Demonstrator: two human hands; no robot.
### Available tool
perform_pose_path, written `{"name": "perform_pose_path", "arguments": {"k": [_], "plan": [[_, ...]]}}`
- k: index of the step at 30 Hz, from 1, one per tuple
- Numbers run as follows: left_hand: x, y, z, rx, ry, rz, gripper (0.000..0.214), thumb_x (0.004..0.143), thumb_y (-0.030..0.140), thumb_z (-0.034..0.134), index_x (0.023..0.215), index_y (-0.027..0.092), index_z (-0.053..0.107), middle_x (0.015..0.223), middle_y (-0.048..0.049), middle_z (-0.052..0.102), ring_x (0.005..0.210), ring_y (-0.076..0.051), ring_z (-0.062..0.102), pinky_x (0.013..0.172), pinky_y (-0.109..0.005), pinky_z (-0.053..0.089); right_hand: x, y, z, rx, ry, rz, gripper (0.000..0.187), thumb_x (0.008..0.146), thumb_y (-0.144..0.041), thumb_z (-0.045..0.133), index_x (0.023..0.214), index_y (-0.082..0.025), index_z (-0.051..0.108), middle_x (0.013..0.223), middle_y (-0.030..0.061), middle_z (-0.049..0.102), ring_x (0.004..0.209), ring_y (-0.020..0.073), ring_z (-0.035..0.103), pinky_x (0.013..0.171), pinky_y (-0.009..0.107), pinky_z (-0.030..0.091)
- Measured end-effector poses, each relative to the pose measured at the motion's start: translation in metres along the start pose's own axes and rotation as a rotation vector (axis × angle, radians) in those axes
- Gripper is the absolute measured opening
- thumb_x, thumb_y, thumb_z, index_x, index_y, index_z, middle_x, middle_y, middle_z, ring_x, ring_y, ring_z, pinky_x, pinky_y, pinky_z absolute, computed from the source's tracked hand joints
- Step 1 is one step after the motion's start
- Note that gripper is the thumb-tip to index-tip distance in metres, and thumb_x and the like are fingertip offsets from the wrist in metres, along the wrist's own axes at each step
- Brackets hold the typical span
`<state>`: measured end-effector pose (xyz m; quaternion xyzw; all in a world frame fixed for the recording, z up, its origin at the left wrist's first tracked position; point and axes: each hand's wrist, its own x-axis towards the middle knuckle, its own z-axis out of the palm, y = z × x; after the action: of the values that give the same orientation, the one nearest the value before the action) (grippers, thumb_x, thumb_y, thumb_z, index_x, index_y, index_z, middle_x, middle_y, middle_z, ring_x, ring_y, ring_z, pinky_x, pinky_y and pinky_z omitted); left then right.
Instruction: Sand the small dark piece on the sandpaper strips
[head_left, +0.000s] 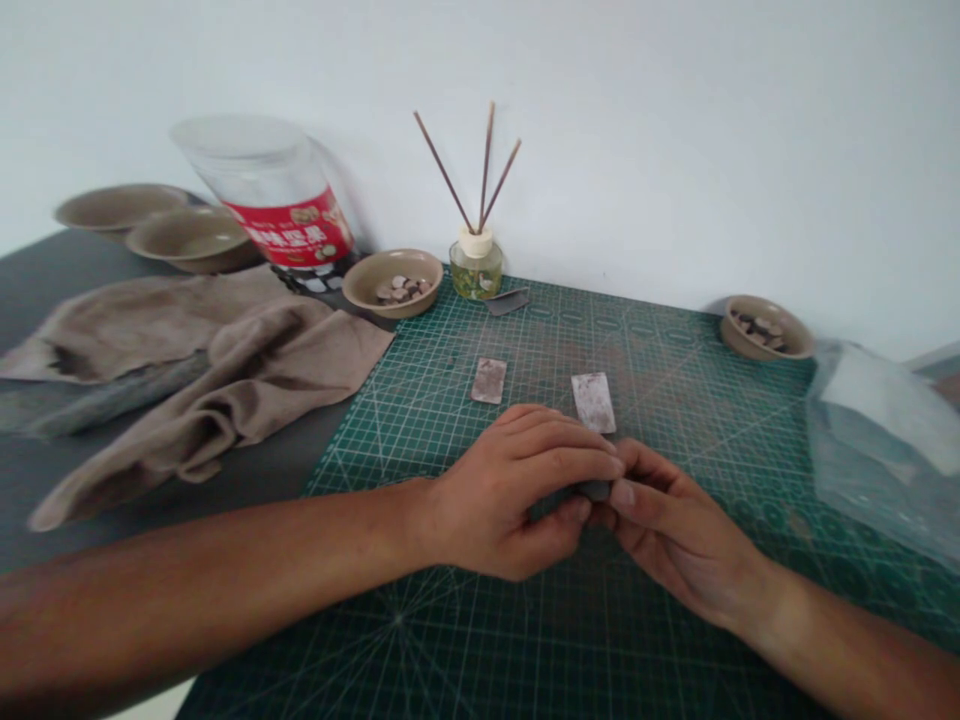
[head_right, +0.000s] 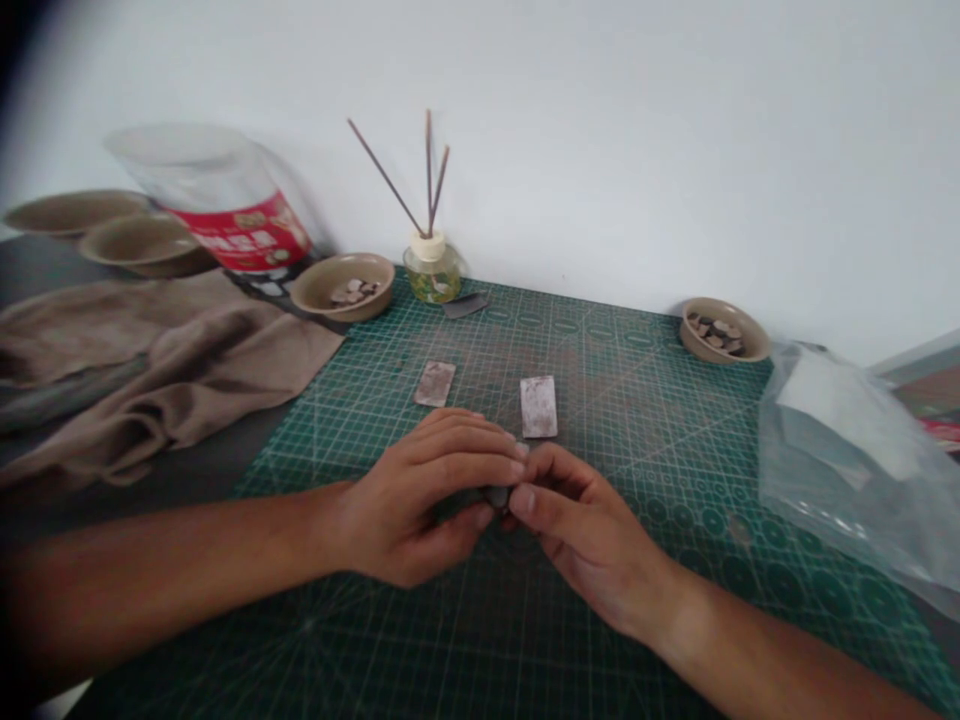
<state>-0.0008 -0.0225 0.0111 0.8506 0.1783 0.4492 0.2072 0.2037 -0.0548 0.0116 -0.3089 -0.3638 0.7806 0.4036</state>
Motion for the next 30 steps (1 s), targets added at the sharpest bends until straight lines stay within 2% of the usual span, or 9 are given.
{"name": "perform_pose_path", "arguments": {"k": [4, 9, 14, 16, 18, 22, 24, 26, 30], "plan": [[0.003, 0.001, -0.001, -0.308, -0.025, -0.148, 0.031, 0.089, 0.021, 0.067, 0.119, 0.02, 0.063, 0.12, -0.0118, 0.065, 0.116, -0.022, 0.063, 0.098, -0.036, 0.053, 0.001, -0.002, 0.003, 0.013, 0.0, 0.04, 0.022, 0.081, -0.03, 0.082, 0.097, -0.023, 0.069, 0.089, -0.0001, 0.067, 0.085, 0.0137, 0.062, 0.08, 0.025, 0.051], [0.001, 0.0, 0.003, -0.655, -0.038, -0.393, 0.026, 0.083, 0.017, 0.075, 0.108, 0.022, 0.07, 0.121, -0.0079, 0.062, 0.118, -0.023, 0.061, 0.1, -0.039, 0.052, 0.002, 0.0, 0.003, 0.07, -0.026, 0.043, 0.023, 0.08, -0.027, 0.083, 0.099, -0.023, 0.072, 0.095, -0.0005, 0.069, 0.088, 0.012, 0.063, 0.083, 0.023, 0.05], [0.001, 0.002, 0.009, -0.977, -0.015, -0.597, 0.008, 0.09, 0.024, 0.067, 0.089, 0.016, 0.068, 0.119, -0.006, 0.057, 0.074, -0.01, 0.067, 0.066, -0.027, 0.059, 0.003, 0.002, 0.003, 0.06, -0.065, 0.064, 0.012, 0.082, -0.024, 0.08, 0.091, -0.022, 0.072, 0.087, -0.0014, 0.068, 0.082, 0.0102, 0.064, 0.079, 0.021, 0.05], [0.002, 0.001, 0.01, -0.855, -0.013, -0.614, 0.017, 0.096, 0.031, 0.058, 0.093, 0.016, 0.067, 0.114, -0.0063, 0.061, 0.071, -0.01, 0.066, 0.065, -0.027, 0.059, 0.003, -0.002, 0.001, 0.036, -0.084, 0.063, 0.011, 0.083, -0.024, 0.079, 0.089, -0.021, 0.071, 0.089, 0.0, 0.069, 0.083, 0.0115, 0.064, 0.079, 0.022, 0.05], [0.002, -0.001, 0.009, -0.527, -0.005, -0.596, 0.02, 0.1, 0.03, 0.052, 0.107, 0.018, 0.066, 0.109, -0.0061, 0.065, 0.084, -0.015, 0.068, 0.078, -0.033, 0.059, 0.004, -0.01, -0.004, 0.002, -0.09, 0.029, 0.01, 0.085, -0.026, 0.077, 0.089, -0.021, 0.069, 0.09, 0.001, 0.069, 0.083, 0.0125, 0.064, 0.078, 0.023, 0.051], [0.0, -0.002, 0.01, 0.101, -0.184, -0.439, 0.048, 0.089, 0.032, 0.066, 0.133, 0.02, 0.055, 0.132, -0.0084, 0.062, 0.127, -0.027, 0.054, 0.111, -0.048, 0.04, 0.008, -0.025, -0.023, -0.205, 0.044, -0.155, 0.01, 0.087, -0.028, 0.073, 0.094, -0.023, 0.068, 0.093, -0.0001, 0.065, 0.081, 0.0122, 0.062, 0.075, 0.024, 0.051], [-0.002, 0.0, 0.012, 0.234, -0.318, -0.364, 0.065, 0.083, 0.043, 0.073, 0.139, 0.02, 0.05, 0.142, -0.0093, 0.056, 0.137, -0.032, 0.044, 0.117, -0.055, 0.03, 0.011, -0.029, -0.033, -0.373, 0.128, -0.249, 0.012, 0.087, -0.026, 0.072, 0.098, -0.025, 0.067, 0.093, -0.0008, 0.064, 0.08, 0.0117, 0.06, 0.074, 0.023, 0.05], [-0.003, 0.001, 0.014, 0.299, -0.391, -0.337, 0.067, 0.083, 0.047, 0.072, 0.14, 0.02, 0.049, 0.143, -0.0086, 0.056, 0.14, -0.032, 0.041, 0.119, -0.056, 0.024, 0.015, -0.029, -0.041, -0.509, 0.169, -0.298, 0.014, 0.089, -0.026, 0.069, 0.103, -0.026, 0.067, 0.091, -0.0015, 0.063, 0.079, 0.0115, 0.059, 0.074, 0.023, 0.049], [-0.003, 0.002, 0.013, 0.316, -0.403, -0.359, 0.058, 0.084, 0.037, 0.07, 0.136, 0.018, 0.051, 0.136, -0.0073, 0.061, 0.13, -0.027, 0.05, 0.115, -0.048, 0.032, 0.019, -0.027, -0.044, -0.708, 0.191, -0.342, 0.018, 0.091, -0.026, 0.065, 0.108, -0.028, 0.065, 0.095, -0.0012, 0.064, 0.081, 0.0129, 0.06, 0.075, 0.026, 0.049]]}}
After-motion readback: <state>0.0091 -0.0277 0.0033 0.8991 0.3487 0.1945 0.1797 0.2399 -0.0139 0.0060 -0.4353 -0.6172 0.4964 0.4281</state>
